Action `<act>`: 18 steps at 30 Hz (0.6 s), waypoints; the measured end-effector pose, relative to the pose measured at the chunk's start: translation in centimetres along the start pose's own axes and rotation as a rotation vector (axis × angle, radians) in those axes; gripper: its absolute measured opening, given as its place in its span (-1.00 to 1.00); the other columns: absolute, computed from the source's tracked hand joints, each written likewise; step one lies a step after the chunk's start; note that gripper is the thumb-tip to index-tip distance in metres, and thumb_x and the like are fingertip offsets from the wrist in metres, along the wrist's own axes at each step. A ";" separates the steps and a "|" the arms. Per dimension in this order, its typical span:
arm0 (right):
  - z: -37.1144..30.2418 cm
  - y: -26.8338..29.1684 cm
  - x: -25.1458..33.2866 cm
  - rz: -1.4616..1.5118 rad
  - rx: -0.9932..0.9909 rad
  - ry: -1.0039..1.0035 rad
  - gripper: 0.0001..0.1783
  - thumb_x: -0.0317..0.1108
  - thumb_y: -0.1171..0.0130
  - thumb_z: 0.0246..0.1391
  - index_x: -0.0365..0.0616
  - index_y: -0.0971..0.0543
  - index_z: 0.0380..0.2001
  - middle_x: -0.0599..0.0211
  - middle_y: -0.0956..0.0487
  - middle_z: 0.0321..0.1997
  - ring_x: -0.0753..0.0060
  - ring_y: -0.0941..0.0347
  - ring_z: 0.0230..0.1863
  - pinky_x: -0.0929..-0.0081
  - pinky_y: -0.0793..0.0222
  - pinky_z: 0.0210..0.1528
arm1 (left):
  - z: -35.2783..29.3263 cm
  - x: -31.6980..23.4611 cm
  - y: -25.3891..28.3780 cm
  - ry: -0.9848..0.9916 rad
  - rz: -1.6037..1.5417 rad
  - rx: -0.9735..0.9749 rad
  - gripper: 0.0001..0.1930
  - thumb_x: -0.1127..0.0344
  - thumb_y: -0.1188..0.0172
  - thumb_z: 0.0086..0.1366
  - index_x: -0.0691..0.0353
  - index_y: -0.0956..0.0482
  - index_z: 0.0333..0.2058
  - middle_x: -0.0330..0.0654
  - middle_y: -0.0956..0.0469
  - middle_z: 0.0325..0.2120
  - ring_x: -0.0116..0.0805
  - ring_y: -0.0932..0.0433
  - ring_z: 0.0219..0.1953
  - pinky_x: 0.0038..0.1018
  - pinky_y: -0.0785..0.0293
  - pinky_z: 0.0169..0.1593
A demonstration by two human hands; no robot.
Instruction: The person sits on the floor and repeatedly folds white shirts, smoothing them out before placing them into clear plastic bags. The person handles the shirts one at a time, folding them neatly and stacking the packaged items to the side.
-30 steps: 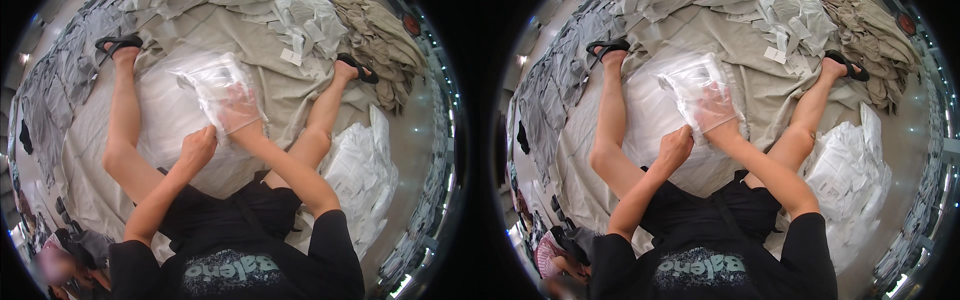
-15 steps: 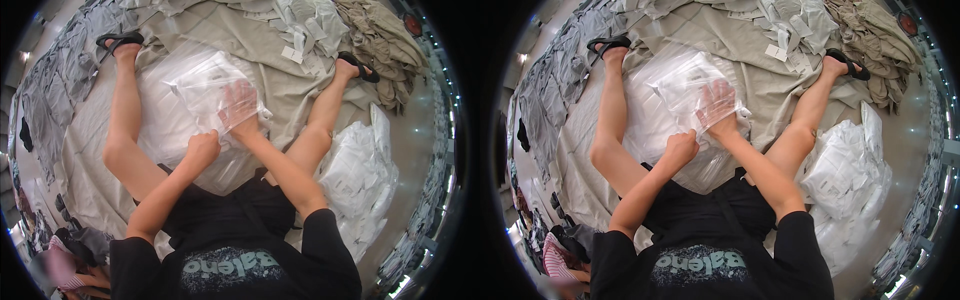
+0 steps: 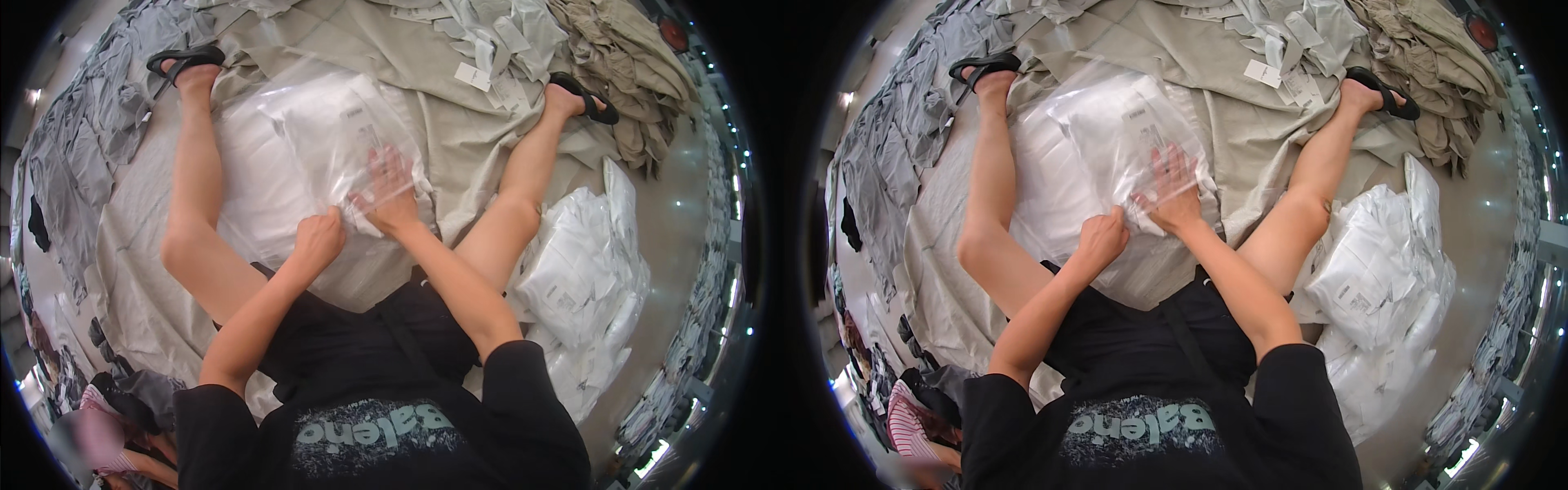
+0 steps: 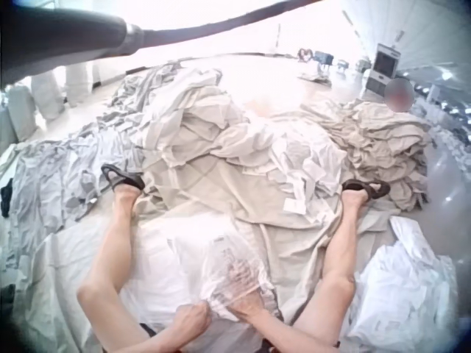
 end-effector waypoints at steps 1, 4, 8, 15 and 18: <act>0.3 -0.1 0.0 0.008 -0.024 0.003 0.09 0.27 -0.22 0.33 -0.18 -0.12 0.65 -0.30 -0.05 0.70 -0.34 0.06 0.71 -0.33 0.22 0.68 | -0.1 -0.1 -0.4 -0.013 0.042 -0.005 -0.79 0.33 -0.24 0.26 0.31 -0.44 -0.24 0.10 -0.65 -0.60 0.17 -0.70 -0.47 0.02 -0.59 -0.35; 0.3 1.2 0.9 0.005 -0.105 0.060 -0.03 0.13 -0.21 0.37 -0.26 -0.20 0.60 -0.22 -0.10 0.69 -0.26 0.02 0.71 -0.26 0.15 0.69 | 0.3 0.4 0.7 0.007 -0.041 -0.042 -0.79 0.33 -0.23 0.27 0.31 -0.43 -0.25 0.10 -0.64 -0.61 0.18 -0.69 -0.48 0.03 -0.58 -0.36; -6.1 4.5 4.2 0.018 0.174 0.342 -0.18 -0.09 -0.18 0.38 -0.48 -0.30 0.48 -0.22 -0.25 0.62 -0.26 -0.03 0.70 -0.21 0.13 0.70 | -0.5 0.6 2.1 0.054 -0.049 -0.055 -0.79 0.33 -0.22 0.27 0.30 -0.42 -0.23 0.11 -0.64 -0.61 0.18 -0.69 -0.49 0.05 -0.57 -0.37; -3.8 5.2 0.6 -0.070 0.086 0.153 -0.17 0.00 -0.12 0.40 -0.49 -0.32 0.47 -0.26 -0.24 0.62 -0.23 -0.05 0.68 -0.16 0.17 0.71 | -0.5 0.6 1.5 -0.018 -0.032 -0.018 -0.77 0.36 -0.23 0.27 0.29 -0.41 -0.18 0.09 -0.65 -0.59 0.17 -0.70 -0.48 0.03 -0.59 -0.36; -2.4 1.4 -2.8 0.072 0.101 0.020 -0.19 0.02 -0.05 0.45 -0.45 -0.31 0.49 -0.27 -0.20 0.64 -0.25 0.00 0.69 -0.15 0.23 0.72 | -0.7 0.5 0.1 -0.048 0.024 0.002 -0.78 0.36 -0.23 0.27 0.28 -0.42 -0.18 0.08 -0.67 -0.57 0.15 -0.71 -0.47 0.03 -0.60 -0.35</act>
Point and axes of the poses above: each hand's wrist, its own z-axis towards the middle knuckle, its own y-axis out of the back of the hand, x = y × z, the point moved 5 cm from there along z, towards the middle knuckle
